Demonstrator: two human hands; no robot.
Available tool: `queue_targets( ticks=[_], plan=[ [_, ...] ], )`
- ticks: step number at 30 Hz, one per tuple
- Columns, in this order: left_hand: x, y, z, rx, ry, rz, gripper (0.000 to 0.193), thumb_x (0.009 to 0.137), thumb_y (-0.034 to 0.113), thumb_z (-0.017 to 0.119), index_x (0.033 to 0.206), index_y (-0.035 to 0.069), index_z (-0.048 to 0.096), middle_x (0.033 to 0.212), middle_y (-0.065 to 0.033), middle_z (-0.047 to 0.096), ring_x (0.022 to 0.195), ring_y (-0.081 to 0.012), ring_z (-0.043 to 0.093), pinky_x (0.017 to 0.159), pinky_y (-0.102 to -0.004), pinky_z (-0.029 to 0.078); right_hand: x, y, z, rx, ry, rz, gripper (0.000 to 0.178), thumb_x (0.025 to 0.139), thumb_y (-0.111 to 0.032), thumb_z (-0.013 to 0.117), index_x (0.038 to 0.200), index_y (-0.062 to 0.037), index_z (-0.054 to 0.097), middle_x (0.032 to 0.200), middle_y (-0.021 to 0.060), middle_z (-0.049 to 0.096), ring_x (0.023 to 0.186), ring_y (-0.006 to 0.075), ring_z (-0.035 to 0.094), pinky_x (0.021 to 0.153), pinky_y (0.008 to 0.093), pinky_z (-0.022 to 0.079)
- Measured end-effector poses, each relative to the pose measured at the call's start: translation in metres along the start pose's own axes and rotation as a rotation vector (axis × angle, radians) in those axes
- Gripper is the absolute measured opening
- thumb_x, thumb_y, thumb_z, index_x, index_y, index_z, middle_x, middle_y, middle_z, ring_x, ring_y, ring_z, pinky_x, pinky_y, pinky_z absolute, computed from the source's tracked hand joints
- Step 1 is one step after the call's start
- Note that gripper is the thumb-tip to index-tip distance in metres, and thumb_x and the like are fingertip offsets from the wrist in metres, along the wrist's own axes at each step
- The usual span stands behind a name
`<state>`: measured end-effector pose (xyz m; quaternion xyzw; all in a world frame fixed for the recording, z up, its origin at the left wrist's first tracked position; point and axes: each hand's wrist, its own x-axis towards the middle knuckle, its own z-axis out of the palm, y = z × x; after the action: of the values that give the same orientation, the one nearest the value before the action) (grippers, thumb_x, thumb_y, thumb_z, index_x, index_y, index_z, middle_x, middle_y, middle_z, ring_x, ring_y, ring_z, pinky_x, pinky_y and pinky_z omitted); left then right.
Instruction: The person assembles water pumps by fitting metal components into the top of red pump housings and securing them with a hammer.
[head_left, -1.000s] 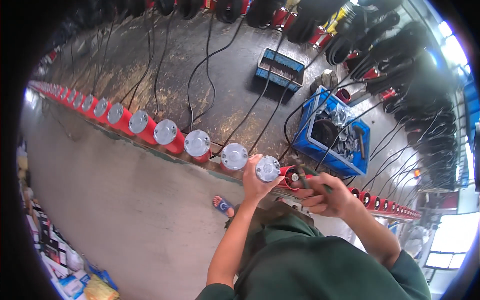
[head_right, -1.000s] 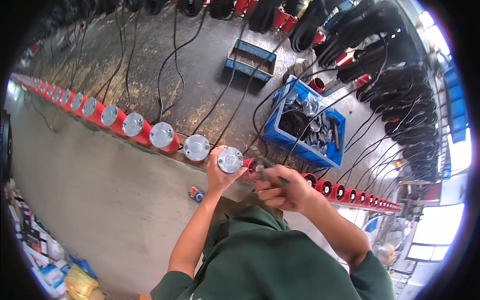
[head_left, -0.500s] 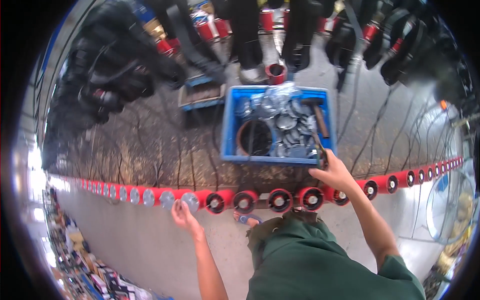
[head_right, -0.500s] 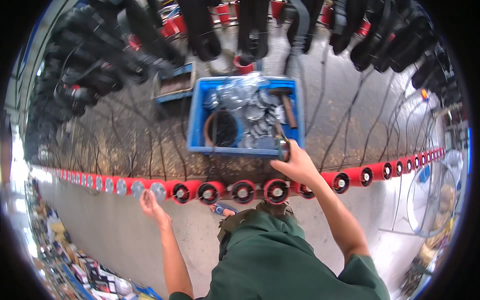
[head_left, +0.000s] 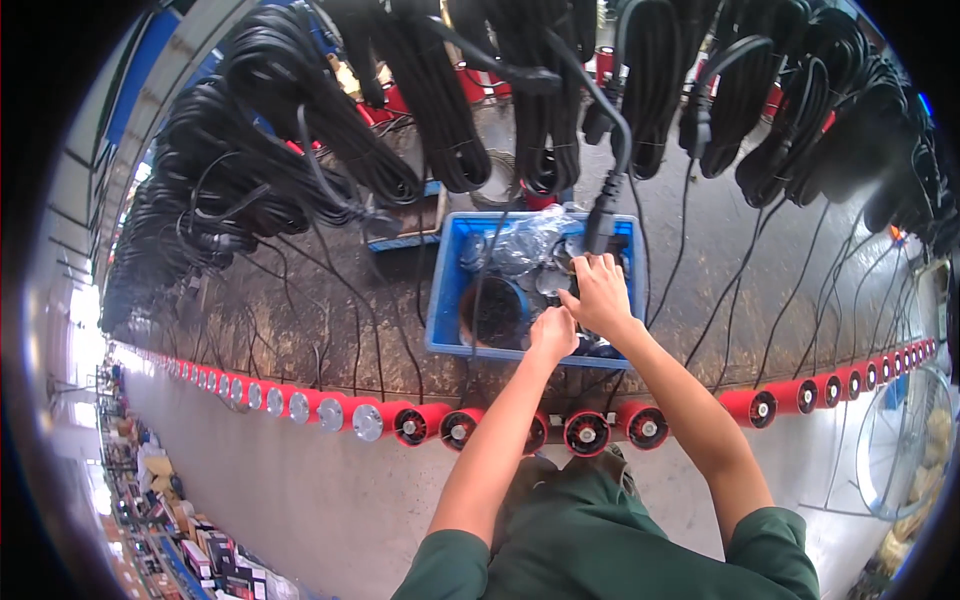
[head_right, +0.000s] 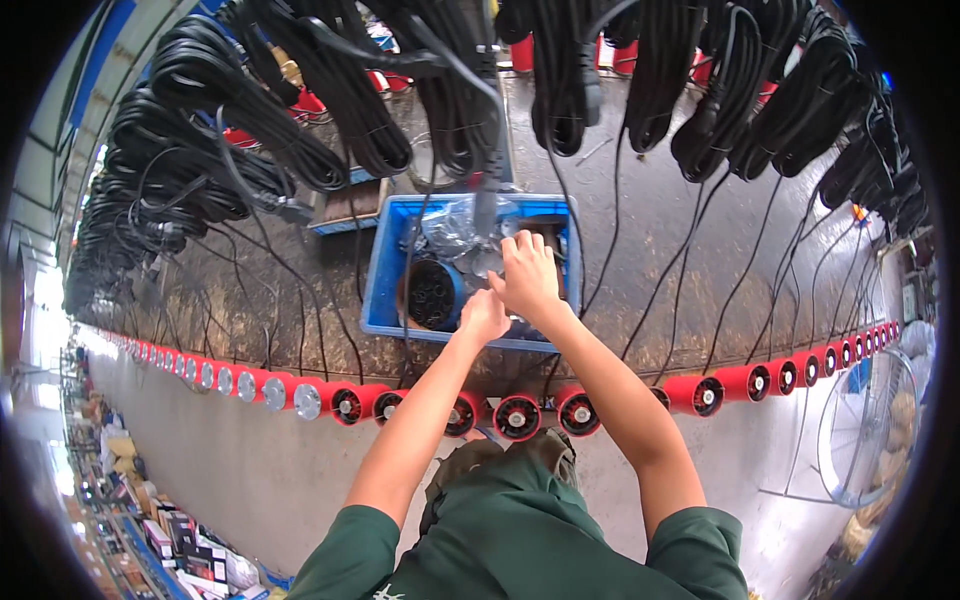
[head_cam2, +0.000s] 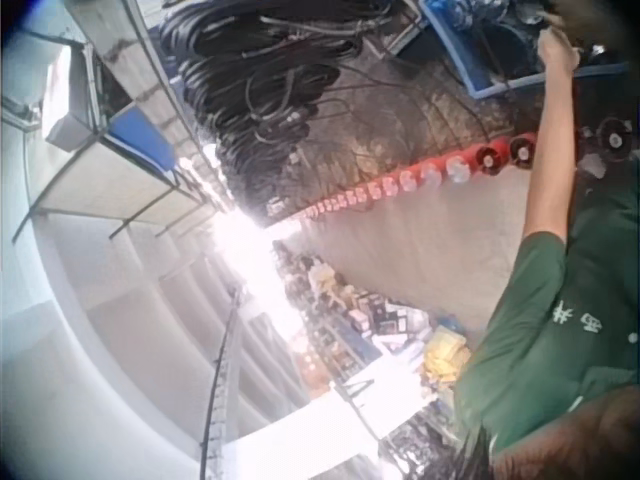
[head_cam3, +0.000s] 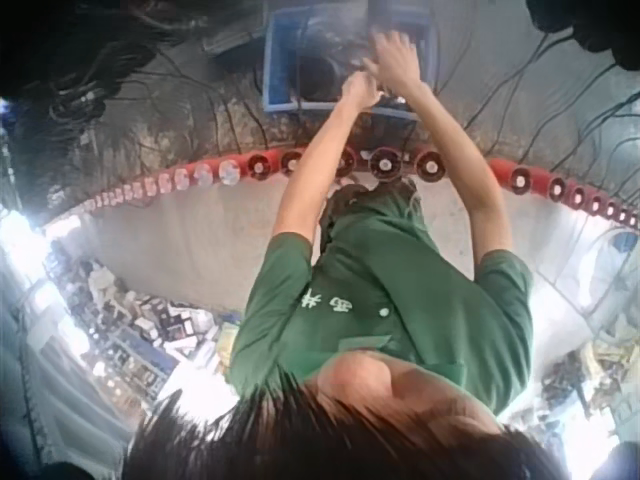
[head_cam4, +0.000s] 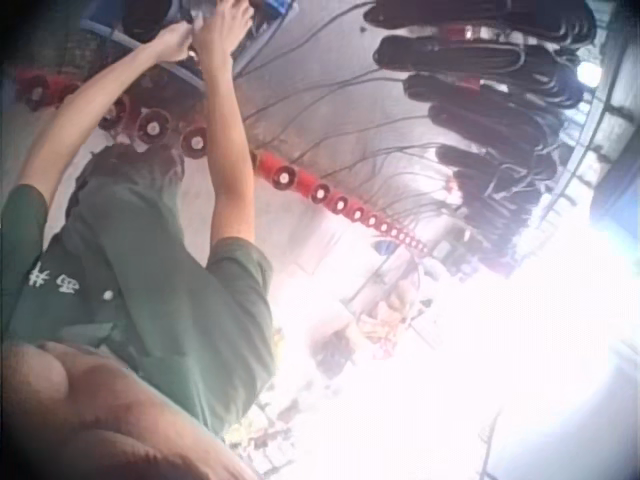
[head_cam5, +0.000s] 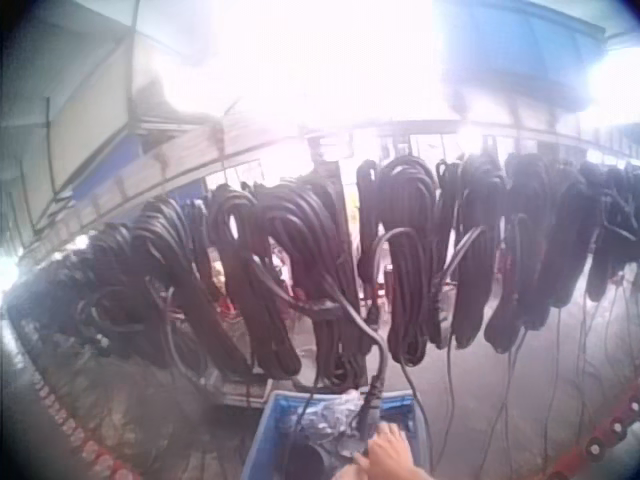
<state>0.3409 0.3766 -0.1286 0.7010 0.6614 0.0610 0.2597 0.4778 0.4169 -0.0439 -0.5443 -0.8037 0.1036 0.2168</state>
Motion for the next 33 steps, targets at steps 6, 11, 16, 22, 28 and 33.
queue_targets(
  ticks=[6, 11, 16, 22, 28, 33],
  plan=[
    [-0.021, 0.005, -0.023, -0.076, 0.167, -0.029, 0.021, 0.093, 0.021, 0.07, 0.106, 0.006, 0.079, 0.111, -0.0242, 0.078, 0.109, -0.042, 0.075, 0.092, -0.0531, 0.062, 0.045, -0.041, 0.034, 0.261, -0.16, -0.267, 0.016, 0.087, -0.016, 0.074, 0.101, -0.0071, 0.074, 0.1, 0.0156, 0.075, 0.101, 0.0397, 0.073, 0.089, 0.0515, 0.059],
    [-0.133, -0.036, -0.083, -0.541, 0.67, 0.049, 0.02, 0.089, 0.006, 0.083, 0.107, -0.003, 0.079, 0.089, -0.018, 0.08, 0.077, -0.026, 0.078, 0.067, -0.0399, 0.058, 0.076, -0.061, 0.056, 0.322, -0.337, -0.396, 0.017, 0.085, -0.01, 0.071, 0.098, -0.0065, 0.081, 0.094, 0.0171, 0.08, 0.094, 0.0397, 0.077, 0.087, 0.049, 0.062],
    [-0.181, -0.093, -0.127, -0.495, 0.544, -0.384, 0.029, 0.091, 0.022, 0.083, 0.104, -0.005, 0.082, 0.09, -0.018, 0.081, 0.082, -0.0266, 0.08, 0.079, -0.0385, 0.061, 0.06, -0.095, 0.11, -0.151, -0.568, -0.524, 0.025, 0.092, -0.016, 0.068, 0.115, -0.0075, 0.073, 0.108, 0.0189, 0.073, 0.105, 0.0406, 0.075, 0.084, 0.053, 0.062],
    [-0.258, -0.129, -0.161, -1.861, 0.272, -0.125, 0.042, 0.113, 0.03, 0.059, 0.144, 0.002, 0.061, 0.134, -0.0223, 0.071, 0.12, -0.0437, 0.072, 0.096, -0.063, 0.063, 0.051, -0.115, 0.152, 0.17, -0.275, 0.236, 0.032, 0.094, -0.025, 0.058, 0.096, -0.0009, 0.079, 0.094, 0.0279, 0.078, 0.09, 0.0462, 0.078, 0.08, 0.0552, 0.062],
    [-0.269, -0.137, -0.16, -2.245, 0.197, 0.011, 0.054, 0.116, 0.049, 0.043, 0.155, 0.012, 0.053, 0.15, -0.0314, 0.059, 0.128, -0.0521, 0.066, 0.102, -0.065, 0.059, 0.052, -0.109, 0.157, 0.131, -0.24, 0.287, 0.024, 0.094, -0.024, 0.064, 0.092, -0.0033, 0.076, 0.09, 0.0281, 0.076, 0.091, 0.0485, 0.077, 0.083, 0.0562, 0.062],
    [-0.244, -0.131, -0.145, -2.287, 0.199, 0.04, 0.052, 0.111, 0.034, 0.049, 0.158, 0.013, 0.052, 0.146, -0.0333, 0.062, 0.116, -0.0512, 0.071, 0.096, -0.0579, 0.062, 0.045, -0.099, 0.133, -0.01, -0.181, -0.018, 0.013, 0.081, -0.011, 0.08, 0.092, -0.0052, 0.078, 0.086, 0.024, 0.076, 0.089, 0.0459, 0.077, 0.083, 0.0526, 0.063]
  ],
)
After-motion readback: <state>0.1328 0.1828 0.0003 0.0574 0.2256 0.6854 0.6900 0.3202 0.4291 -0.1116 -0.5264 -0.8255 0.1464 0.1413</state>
